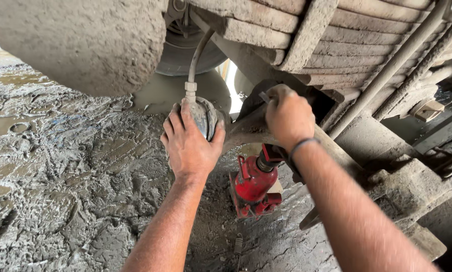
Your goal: The person works on a heavy vehicle brake chamber assembly using a metal tool to manipulate a securing clamp and adjusting components on the underside of the vehicle chassis while a red jack is positioned nearby.
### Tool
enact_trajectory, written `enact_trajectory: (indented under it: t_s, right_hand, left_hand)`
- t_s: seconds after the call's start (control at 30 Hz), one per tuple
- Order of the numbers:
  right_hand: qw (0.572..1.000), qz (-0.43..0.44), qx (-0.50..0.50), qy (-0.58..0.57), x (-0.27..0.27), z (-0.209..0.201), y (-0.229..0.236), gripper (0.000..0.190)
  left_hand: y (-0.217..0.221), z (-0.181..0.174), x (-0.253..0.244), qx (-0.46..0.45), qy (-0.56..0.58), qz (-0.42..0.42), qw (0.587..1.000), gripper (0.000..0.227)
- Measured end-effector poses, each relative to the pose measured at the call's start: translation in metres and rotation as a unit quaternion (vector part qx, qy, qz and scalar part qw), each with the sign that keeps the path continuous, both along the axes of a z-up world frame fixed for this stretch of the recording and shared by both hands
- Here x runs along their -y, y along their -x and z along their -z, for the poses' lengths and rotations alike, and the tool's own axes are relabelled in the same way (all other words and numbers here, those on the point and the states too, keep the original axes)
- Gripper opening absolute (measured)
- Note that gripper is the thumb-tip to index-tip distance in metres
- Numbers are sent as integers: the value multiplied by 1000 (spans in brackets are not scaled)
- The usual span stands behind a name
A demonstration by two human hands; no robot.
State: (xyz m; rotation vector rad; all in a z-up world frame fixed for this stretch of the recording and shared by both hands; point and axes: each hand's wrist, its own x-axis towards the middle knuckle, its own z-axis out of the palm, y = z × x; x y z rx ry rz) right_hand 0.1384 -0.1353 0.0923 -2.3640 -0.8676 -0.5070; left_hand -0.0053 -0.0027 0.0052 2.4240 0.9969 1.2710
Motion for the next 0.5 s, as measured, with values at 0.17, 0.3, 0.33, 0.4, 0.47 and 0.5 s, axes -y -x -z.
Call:
enact_trajectory:
  t_s: [0.17,0.3,0.33,0.4,0.47,0.5]
  right_hand:
    - [997,67,20,39,-8,-4,-29,20]
    - [996,52,31,71,-11,-3,-27,20]
    - [995,42,44,82,-11,-5,-26,20]
    - [988,-4,63,143,-7,-6,-26,19]
    - [988,-17,50,146,-3,-7,-27,20]
    - [992,-8,28,120,-3,-8,-27,20]
  left_hand:
    - [-1,2,-1,-3,-10,-8,1000,93]
    - [-1,4,-3,-7,-12,-4,1000,92]
    - [-2,4,-4,-5,-17,-6,1000,92]
    - [-2,5,-2,-4,-22,-6,1000,92]
    - [-3,4,-2,-5,-26,-8,1000,92]
    - [-3,4,-2,-4,-22,-9,1000,92]
